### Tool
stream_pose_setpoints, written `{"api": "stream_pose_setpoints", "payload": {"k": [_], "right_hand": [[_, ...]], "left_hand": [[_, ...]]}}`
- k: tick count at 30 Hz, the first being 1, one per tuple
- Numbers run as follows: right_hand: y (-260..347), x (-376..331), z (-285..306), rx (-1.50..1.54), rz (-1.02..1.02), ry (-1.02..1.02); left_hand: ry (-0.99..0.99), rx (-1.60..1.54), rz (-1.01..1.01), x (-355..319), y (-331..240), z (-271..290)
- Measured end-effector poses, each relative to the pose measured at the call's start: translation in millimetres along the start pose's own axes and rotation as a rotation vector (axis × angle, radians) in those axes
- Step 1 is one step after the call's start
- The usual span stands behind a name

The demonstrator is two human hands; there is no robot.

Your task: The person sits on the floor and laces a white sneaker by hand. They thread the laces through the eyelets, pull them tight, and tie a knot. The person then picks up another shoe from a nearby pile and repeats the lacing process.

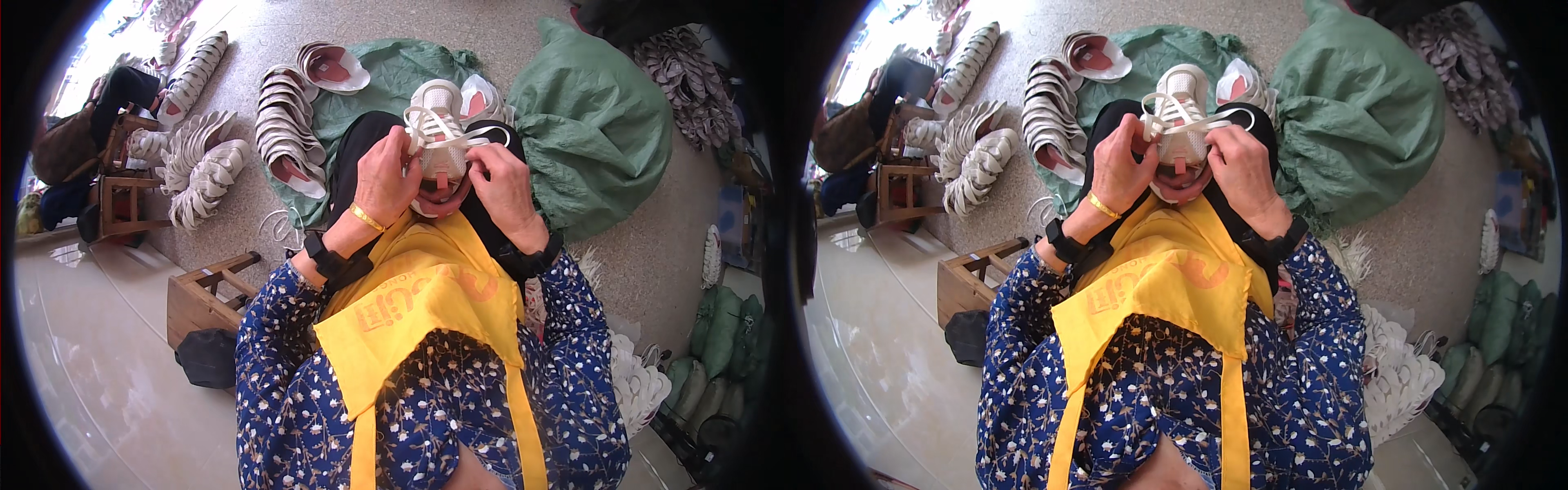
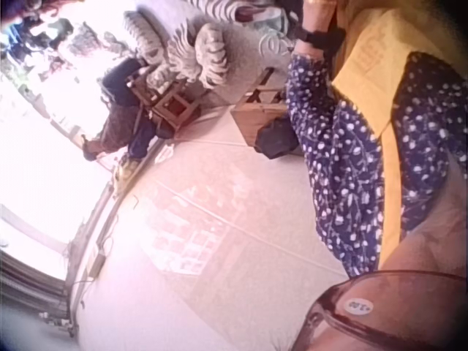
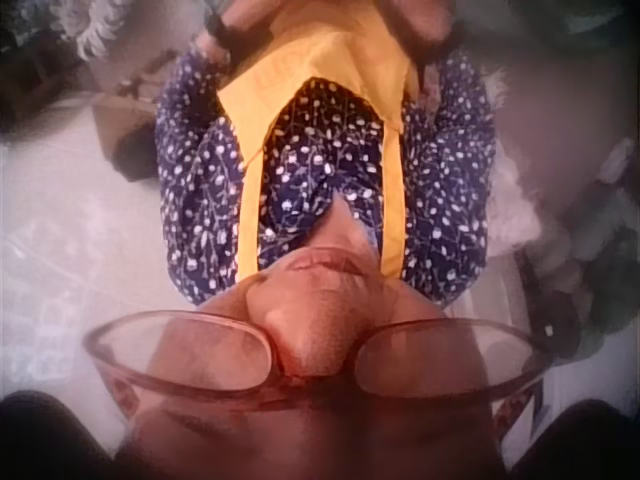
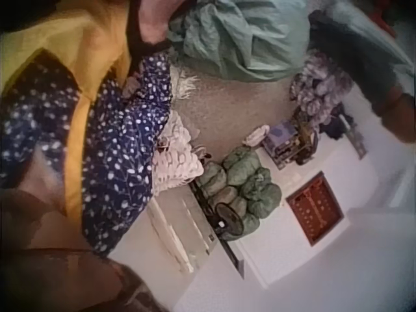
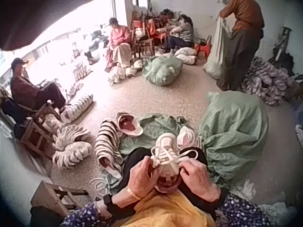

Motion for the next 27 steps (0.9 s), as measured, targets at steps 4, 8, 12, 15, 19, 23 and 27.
{"api": "stream_pose_setpoints", "payload": {"k": [4, 8, 12, 15, 19, 23, 27], "right_hand": [[-2, 8, -2, -0.246, 0.169, 0.15], [0, 19, 1, -0.324, 0.219, 0.169], [2, 20, -1, -0.286, 0.311, 0.064], [6, 22, -3, -0.207, 0.317, 0.05], [43, 8, -2, 0.047, 0.335, 0.143], [61, -1, -13, 0.222, 0.304, 0.113], [52, 9, -13, 0.213, 0.163, 0.075]], "left_hand": [[0.006, -0.006, 0.03, 7, 7, -6], [-0.003, 0.007, 0.051, 7, 4, -5], [-0.012, -0.015, 0.107, 4, 2, -2], [-0.01, -0.013, 0.137, 2, 0, 0], [-0.047, 0.019, 0.123, 2, 1, -1], [-0.016, -0.026, 0.16, 3, -1, 1], [-0.01, -0.056, 0.168, 3, 2, 1]]}}
Point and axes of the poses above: each hand's wrist, its own x-axis towards the middle knuckle, its own z-axis out of the back of the hand, y = z × x, the point moved 2 cm from there along x, towards the middle knuckle, and after that the axes turned 5 degrees about z, right-handed, at the moved point
